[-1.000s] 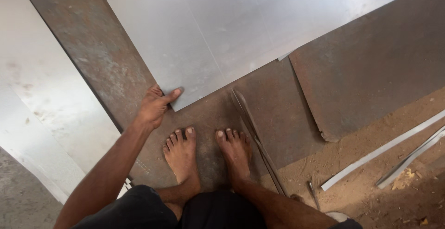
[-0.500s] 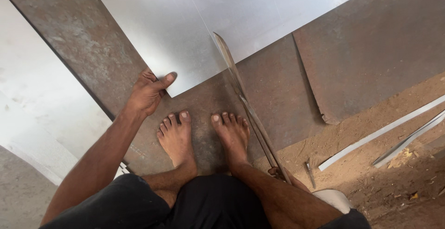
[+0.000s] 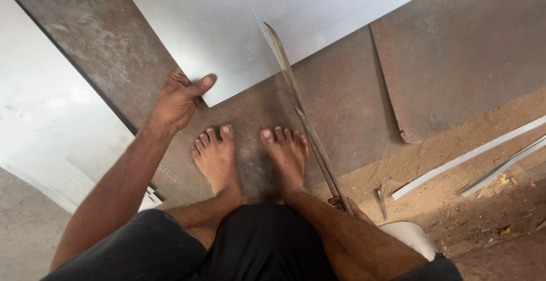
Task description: The person kneels on the floor of a metal workshop and cuts sheet metal into long strips using large hand shears, guiding the blade along the sheet by hand and foot. They reposition the sheets between cuts, set finished strips aside, and stack cut pieces.
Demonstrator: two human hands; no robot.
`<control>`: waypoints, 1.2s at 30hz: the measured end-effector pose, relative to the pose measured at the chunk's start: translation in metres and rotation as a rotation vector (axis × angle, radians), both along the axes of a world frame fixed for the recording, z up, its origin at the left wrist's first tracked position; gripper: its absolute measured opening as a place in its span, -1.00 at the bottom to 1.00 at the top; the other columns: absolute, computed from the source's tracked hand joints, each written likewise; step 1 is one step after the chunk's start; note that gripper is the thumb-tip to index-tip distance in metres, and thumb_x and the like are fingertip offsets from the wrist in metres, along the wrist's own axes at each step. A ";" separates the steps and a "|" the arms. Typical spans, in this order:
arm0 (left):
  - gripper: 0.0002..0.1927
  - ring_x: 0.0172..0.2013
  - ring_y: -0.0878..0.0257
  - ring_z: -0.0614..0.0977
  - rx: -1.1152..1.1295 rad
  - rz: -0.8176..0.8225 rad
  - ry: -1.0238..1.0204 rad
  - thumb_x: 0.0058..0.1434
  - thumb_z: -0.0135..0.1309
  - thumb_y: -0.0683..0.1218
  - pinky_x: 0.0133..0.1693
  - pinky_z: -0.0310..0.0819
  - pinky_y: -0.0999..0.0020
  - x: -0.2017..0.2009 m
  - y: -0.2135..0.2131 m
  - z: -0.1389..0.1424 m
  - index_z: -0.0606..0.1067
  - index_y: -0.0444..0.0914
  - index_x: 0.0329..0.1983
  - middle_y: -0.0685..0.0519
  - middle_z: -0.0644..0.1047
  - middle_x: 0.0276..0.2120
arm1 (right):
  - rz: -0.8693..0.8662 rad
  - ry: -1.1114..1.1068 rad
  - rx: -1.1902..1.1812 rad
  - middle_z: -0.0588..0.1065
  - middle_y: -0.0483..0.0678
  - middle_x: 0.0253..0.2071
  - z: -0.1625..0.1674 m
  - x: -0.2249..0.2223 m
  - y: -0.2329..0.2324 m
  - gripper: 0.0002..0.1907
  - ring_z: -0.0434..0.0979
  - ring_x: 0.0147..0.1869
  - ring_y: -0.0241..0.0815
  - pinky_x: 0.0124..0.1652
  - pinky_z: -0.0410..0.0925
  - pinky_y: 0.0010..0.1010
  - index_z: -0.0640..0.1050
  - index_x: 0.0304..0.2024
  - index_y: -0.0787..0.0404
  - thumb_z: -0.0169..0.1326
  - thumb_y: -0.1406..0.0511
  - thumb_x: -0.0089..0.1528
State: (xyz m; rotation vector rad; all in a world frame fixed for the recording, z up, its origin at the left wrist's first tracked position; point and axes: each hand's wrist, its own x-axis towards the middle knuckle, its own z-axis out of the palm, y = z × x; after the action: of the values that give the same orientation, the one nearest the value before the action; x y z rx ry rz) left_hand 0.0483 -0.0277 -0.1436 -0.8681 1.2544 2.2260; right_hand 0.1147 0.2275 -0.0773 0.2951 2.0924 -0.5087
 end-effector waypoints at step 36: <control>-0.56 -0.04 0.19 0.68 0.001 0.124 -0.009 0.25 0.21 -0.22 -0.04 0.68 0.30 -0.007 0.023 0.012 0.38 -0.33 0.17 -0.15 0.60 -0.06 | 0.315 0.198 -0.029 0.32 0.17 0.41 -0.044 0.041 0.017 -0.36 0.11 0.55 0.12 0.51 -0.13 -0.09 0.35 0.33 0.35 -0.60 0.10 0.50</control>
State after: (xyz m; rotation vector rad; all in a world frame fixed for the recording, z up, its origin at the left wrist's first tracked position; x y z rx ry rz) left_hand 0.0411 -0.0050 -0.1320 -0.9788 1.2262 2.3158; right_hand 0.1561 0.2440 -0.1218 -0.1065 2.2662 -0.3904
